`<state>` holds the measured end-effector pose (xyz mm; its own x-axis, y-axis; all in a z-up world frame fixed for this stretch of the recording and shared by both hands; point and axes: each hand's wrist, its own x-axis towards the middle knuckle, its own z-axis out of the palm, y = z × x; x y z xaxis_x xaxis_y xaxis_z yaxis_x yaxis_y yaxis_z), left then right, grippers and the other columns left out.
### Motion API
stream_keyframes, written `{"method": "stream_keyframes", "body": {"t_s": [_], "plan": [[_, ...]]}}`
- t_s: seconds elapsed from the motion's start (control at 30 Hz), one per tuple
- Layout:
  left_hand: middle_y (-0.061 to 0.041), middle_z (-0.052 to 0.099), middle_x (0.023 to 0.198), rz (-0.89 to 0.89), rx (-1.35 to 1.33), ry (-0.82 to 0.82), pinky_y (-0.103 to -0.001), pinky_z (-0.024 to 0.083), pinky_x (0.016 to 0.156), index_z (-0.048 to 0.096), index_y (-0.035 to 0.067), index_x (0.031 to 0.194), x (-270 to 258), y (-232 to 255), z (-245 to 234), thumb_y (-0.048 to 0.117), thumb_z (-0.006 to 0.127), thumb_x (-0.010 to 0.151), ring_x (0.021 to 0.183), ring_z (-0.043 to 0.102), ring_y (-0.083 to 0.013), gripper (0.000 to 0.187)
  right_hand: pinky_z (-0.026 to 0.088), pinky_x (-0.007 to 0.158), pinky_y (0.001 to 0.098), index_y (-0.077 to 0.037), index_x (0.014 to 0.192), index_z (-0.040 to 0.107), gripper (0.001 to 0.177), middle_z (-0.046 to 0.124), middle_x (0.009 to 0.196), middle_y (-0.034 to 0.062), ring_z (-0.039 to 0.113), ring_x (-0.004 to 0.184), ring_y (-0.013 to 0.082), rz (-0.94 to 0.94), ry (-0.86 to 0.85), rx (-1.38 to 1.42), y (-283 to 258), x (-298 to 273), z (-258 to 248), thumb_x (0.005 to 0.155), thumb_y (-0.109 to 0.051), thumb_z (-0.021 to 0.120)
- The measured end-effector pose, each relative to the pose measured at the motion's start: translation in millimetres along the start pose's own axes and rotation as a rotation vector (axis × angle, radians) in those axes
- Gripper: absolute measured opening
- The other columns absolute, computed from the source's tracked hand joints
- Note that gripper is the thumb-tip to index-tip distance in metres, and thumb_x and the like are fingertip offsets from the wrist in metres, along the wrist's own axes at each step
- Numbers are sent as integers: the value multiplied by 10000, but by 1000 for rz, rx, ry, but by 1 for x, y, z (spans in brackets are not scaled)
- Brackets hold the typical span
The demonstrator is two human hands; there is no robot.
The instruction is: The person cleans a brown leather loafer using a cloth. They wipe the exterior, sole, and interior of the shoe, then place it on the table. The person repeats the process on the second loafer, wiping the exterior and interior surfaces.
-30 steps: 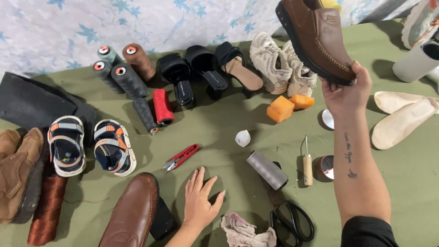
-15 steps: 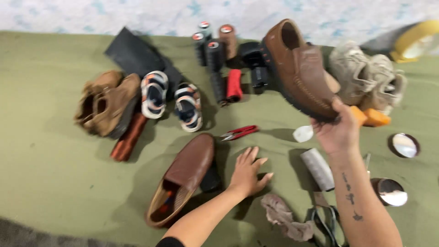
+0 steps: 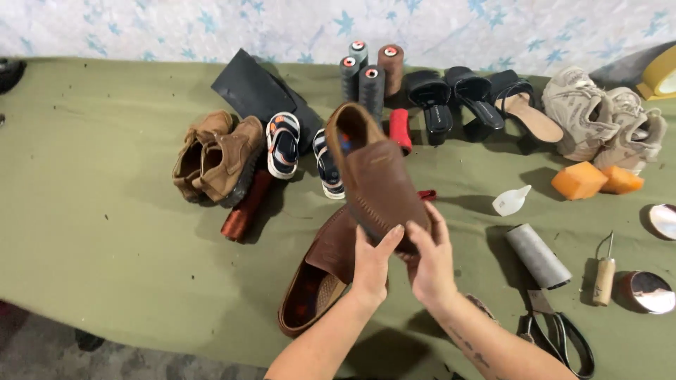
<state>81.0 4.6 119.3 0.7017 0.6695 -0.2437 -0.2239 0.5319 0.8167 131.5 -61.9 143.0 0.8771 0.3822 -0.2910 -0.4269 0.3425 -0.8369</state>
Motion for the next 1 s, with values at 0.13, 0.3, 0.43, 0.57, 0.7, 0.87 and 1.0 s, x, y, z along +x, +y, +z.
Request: {"method": "stream_keyframes", "body": {"t_s": [0.13, 0.3, 0.43, 0.57, 0.7, 0.87, 1.0], "plan": [[-169, 632, 1346, -71, -18, 153, -495, 544, 1011, 504, 141, 1435, 1, 28, 2, 163, 918, 760, 1224, 629, -299, 792, 622, 702, 409, -268, 1498, 488, 608, 650, 979, 111, 701, 837, 255, 10, -63, 50, 19, 9, 1, 933, -109, 646], [-205, 627, 1369, -161, -249, 178, -634, 549, 830, 548, 157, 1445, 44, 32, -30, 157, 844, 812, 1172, 641, -418, 698, 625, 844, 438, -242, 1651, 205, 1017, 644, 1308, 271, 713, 1033, 303, 83, -350, -326, 33, 29, -13, 831, -39, 770], [-145, 686, 1313, -193, -218, 270, -400, 547, 943, 548, 77, 1411, 10, 56, -35, 56, 685, 792, 1153, 667, -305, 634, 584, 1002, 344, -109, 1565, 387, 771, 729, 1296, 146, 718, 1148, 200, -86, -529, -575, 9, 1, -43, 867, -158, 711], [-169, 715, 1225, 243, 378, 72, -433, 406, 1114, 690, 77, 1182, 54, 24, -141, -39, 615, 706, 1166, 634, -316, 496, 435, 1102, 397, -114, 1417, 571, 640, 632, 1431, 75, 559, 1335, 242, -528, -296, -1192, 30, -14, -126, 836, -315, 749], [-199, 666, 1328, -189, -171, 189, -401, 512, 1064, 573, 23, 1313, 78, 153, -80, 68, 575, 865, 1200, 617, -314, 450, 377, 1211, 494, -207, 1249, 664, 504, 588, 1511, 62, 460, 1526, 388, -998, -89, -1435, 66, -37, -204, 783, -364, 774], [-146, 678, 1266, -98, -107, 120, -385, 590, 729, 581, 107, 1294, 198, 161, -128, 186, 675, 799, 1079, 656, -298, 510, 413, 1222, 512, -342, 1208, 728, 529, 629, 1477, -58, 507, 1519, 297, -858, 172, -1630, 95, -64, -238, 684, -379, 791], [-120, 650, 1328, -115, -176, 124, -390, 539, 868, 575, 126, 1245, 258, 171, -126, 240, 725, 749, 1120, 631, -278, 531, 480, 1149, 437, -379, 1188, 738, 524, 657, 1438, -72, 571, 1449, 244, -839, 297, -1723, 98, -52, -237, 669, -435, 779]]}}
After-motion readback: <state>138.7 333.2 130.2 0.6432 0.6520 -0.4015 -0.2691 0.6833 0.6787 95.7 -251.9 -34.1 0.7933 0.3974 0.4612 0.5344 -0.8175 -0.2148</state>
